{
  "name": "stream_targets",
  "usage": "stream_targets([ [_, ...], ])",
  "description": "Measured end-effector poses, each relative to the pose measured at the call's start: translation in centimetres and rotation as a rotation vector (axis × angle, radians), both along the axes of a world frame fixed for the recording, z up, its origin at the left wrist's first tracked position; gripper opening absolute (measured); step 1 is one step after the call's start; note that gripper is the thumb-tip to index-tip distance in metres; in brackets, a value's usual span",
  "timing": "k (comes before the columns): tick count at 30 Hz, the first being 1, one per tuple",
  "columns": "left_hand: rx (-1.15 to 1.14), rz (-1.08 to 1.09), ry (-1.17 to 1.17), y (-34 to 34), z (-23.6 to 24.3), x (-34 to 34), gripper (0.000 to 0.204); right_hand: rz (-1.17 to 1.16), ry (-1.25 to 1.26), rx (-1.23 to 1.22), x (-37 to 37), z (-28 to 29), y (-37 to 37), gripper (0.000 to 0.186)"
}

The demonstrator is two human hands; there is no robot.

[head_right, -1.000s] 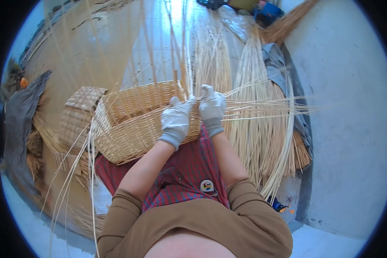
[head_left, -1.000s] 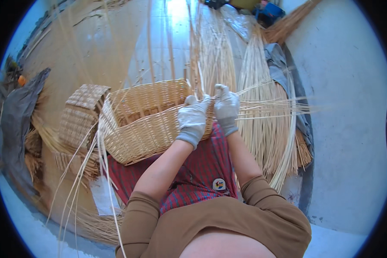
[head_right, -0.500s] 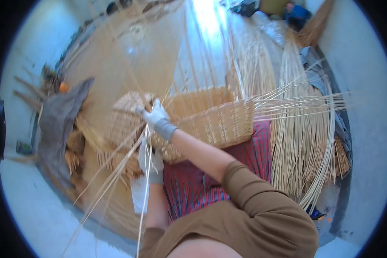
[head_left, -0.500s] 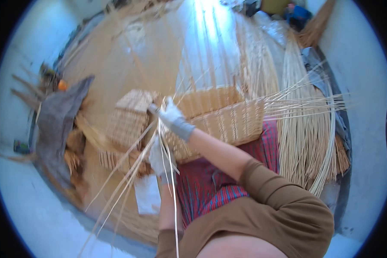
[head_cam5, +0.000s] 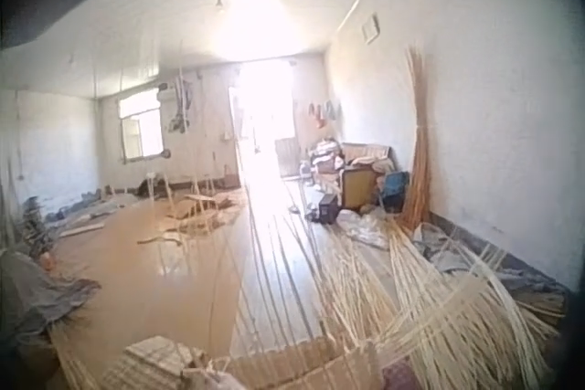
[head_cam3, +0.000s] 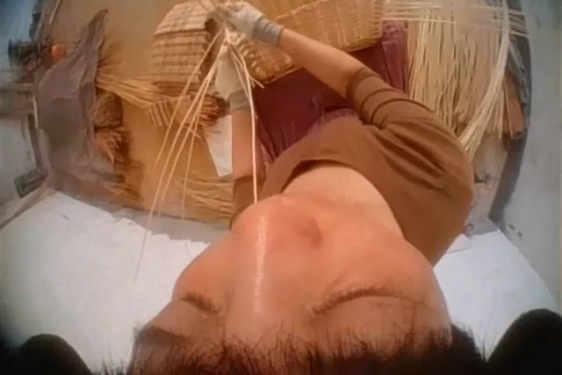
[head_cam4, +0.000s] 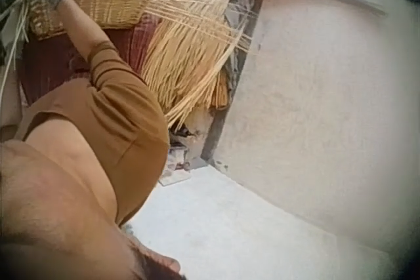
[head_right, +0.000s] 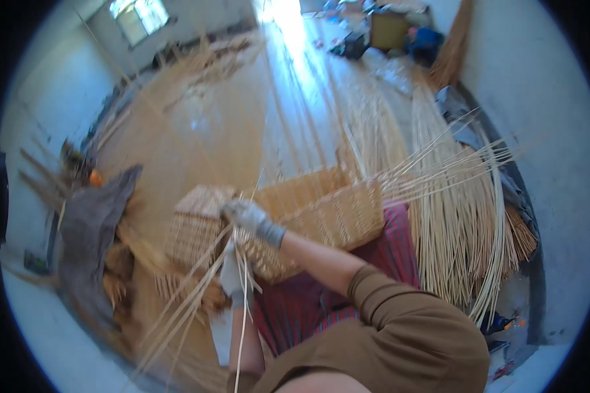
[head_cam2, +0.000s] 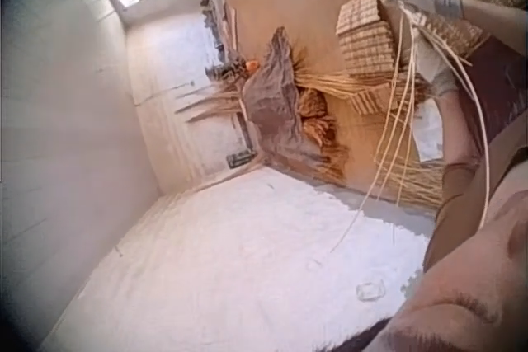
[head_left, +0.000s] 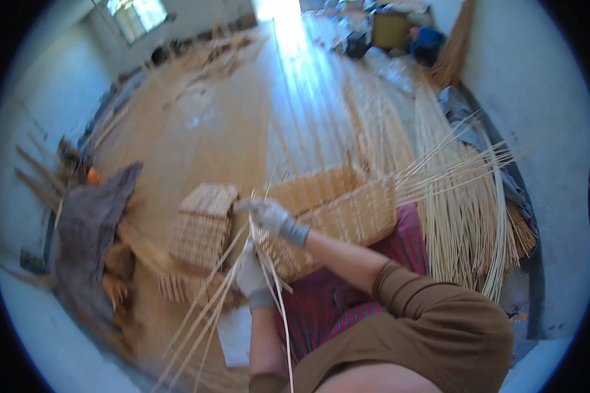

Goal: Weaving a rectangular wicker basket, measuring dimensions with a tape measure, and trimming excess material with shears.

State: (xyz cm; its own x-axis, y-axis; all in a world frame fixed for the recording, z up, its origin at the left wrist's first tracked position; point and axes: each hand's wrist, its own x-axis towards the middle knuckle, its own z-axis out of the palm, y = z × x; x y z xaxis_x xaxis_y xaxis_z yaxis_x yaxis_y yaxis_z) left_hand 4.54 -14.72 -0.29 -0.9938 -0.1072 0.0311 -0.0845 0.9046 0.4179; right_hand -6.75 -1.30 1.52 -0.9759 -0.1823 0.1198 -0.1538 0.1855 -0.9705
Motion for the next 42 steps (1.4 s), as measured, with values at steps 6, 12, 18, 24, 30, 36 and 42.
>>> stream_targets([
  [6, 0.170, 0.038, -0.003, 0.8, 0.0, 0.0, 0.055, -0.270, 0.522, -0.422, 3.5, 2.7, 0.7, 0.046],
  [12, 0.387, 0.022, 0.217, 0.7, -1.5, -0.5, 0.042, -0.058, -0.165, -0.651, 6.9, 1.5, 6.4, 0.040],
  [18, 0.052, -0.117, 0.655, 1.9, -0.9, 0.6, 0.022, -0.195, -0.093, -0.812, 7.4, -2.7, 10.5, 0.032],
  [24, 0.617, -0.132, 0.251, 7.1, 0.7, -2.8, 0.050, -0.489, -0.283, -0.480, 8.9, -1.0, 14.1, 0.015],
  [30, 0.623, -0.010, 0.228, 8.1, -0.6, -4.8, 0.047, -0.287, 0.576, 0.402, 0.1, 6.9, 7.2, 0.069],
  [36, 0.812, -0.008, 0.404, 9.0, -2.0, -4.1, 0.058, -0.409, 0.137, -0.109, 8.8, 0.8, 15.8, 0.050],
  [42, 0.857, 0.064, 0.177, 9.4, -0.4, -3.3, 0.044, -0.252, 0.211, 0.586, 10.2, -0.1, 13.0, 0.045],
])
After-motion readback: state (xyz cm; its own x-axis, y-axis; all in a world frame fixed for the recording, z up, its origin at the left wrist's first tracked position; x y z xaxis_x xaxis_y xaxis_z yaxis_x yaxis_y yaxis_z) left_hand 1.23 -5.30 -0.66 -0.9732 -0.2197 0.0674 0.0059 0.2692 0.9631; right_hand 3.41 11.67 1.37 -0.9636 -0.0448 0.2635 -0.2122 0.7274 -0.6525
